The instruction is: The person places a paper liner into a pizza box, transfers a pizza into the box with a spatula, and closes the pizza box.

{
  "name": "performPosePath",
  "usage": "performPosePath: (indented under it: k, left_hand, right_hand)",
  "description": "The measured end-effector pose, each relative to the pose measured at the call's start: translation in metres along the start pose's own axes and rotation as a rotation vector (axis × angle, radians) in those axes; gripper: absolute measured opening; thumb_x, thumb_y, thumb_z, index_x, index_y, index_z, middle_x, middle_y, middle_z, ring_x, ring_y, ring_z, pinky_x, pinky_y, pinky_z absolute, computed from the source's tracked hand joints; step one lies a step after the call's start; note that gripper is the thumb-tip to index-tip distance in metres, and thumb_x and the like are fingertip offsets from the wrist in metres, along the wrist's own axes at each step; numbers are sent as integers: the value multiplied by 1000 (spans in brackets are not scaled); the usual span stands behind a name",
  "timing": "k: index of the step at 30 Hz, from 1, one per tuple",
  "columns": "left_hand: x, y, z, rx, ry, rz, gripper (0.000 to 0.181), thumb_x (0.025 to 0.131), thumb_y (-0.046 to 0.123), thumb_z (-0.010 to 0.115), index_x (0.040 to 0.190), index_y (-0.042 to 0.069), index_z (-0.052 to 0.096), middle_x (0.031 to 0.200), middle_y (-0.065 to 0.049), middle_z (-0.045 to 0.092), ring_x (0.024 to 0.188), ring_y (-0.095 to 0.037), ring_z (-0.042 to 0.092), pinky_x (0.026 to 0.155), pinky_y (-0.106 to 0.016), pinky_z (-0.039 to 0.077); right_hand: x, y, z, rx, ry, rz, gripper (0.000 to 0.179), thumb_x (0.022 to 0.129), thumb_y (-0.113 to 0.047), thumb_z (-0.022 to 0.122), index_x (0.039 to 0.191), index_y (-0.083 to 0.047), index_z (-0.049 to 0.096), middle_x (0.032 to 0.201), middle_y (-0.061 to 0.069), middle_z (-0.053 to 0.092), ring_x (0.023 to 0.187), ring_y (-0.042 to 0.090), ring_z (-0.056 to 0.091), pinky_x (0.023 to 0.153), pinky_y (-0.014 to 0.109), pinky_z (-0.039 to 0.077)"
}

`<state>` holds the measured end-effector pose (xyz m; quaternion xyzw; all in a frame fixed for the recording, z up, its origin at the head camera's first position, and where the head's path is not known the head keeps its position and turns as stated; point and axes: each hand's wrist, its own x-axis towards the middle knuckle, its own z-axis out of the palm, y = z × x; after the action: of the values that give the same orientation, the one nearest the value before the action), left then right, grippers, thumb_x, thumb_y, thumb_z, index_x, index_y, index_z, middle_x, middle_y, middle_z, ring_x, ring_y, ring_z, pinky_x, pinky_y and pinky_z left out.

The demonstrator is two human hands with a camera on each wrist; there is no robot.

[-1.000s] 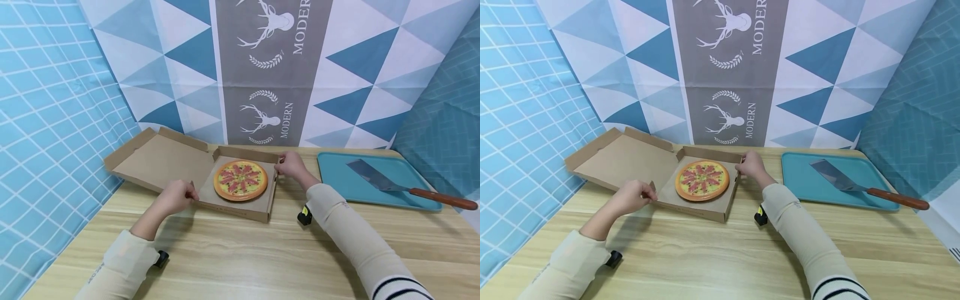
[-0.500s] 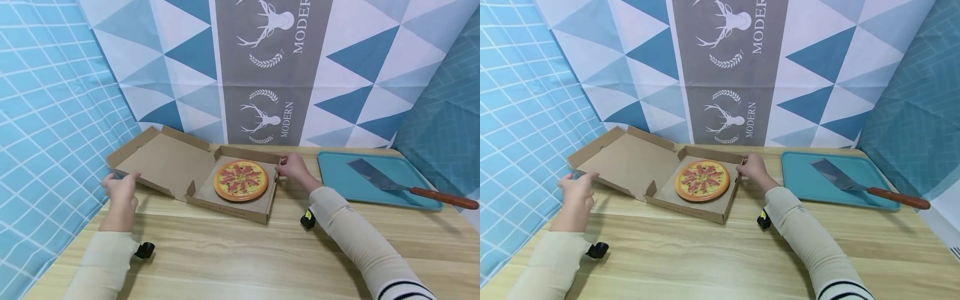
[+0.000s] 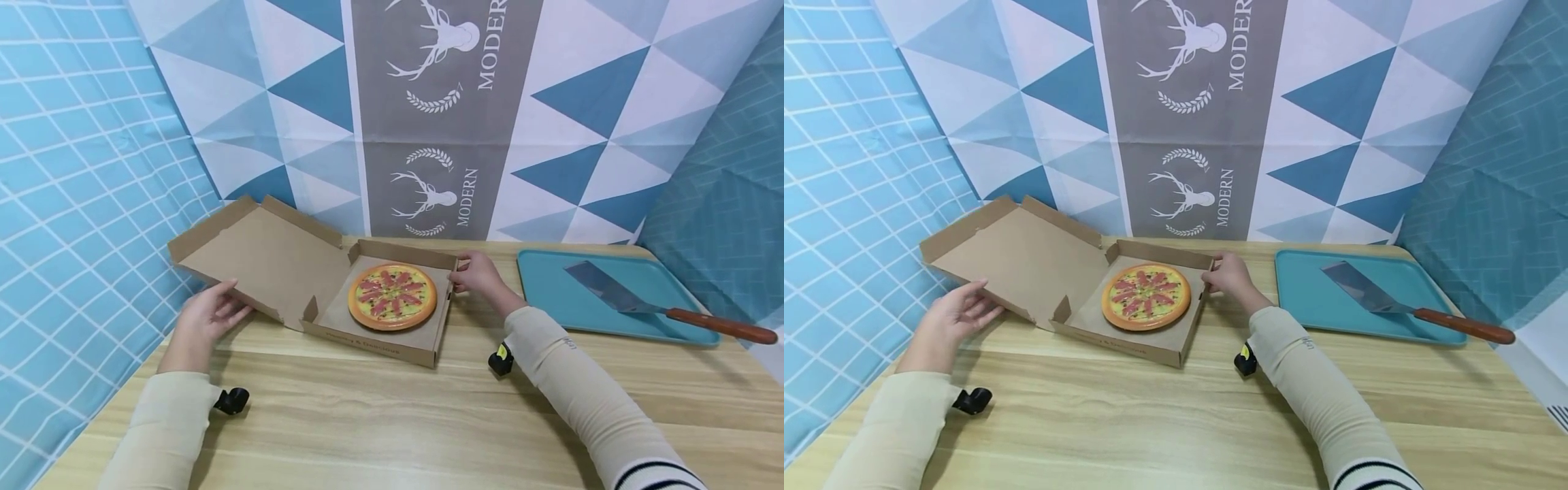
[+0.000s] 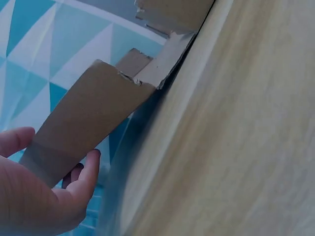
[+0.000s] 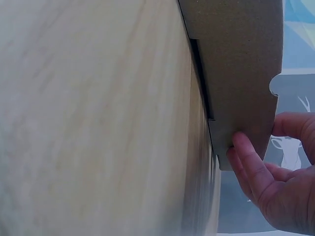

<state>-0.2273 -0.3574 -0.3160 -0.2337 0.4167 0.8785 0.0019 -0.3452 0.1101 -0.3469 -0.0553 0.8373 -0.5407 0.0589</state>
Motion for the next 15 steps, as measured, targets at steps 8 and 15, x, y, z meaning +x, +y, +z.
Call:
performPosePath:
  k: [8, 15]
  left_hand:
    - [-11, -4, 11, 99, 26, 147, 104, 86, -1, 71, 157, 24, -1, 132, 3, 52, 131, -13, 45, 103, -41, 38]
    - [-21, -8, 19, 246, -75, 320, 95, 84, -5, 72, 155, 6, 11, 116, -1, 50, 89, -8, 65, 77, -33, 57]
  right_hand:
    - [3, 3, 0, 85, -14, 18, 64, 88, 5, 63, 144, 9, 32, 119, 32, 51, 63, 15, 64, 72, 36, 59]
    - [2, 4, 0, 88, -25, 23, 74, 87, 5, 62, 150, 7, 23, 119, 32, 52, 62, 14, 63, 71, 35, 59]
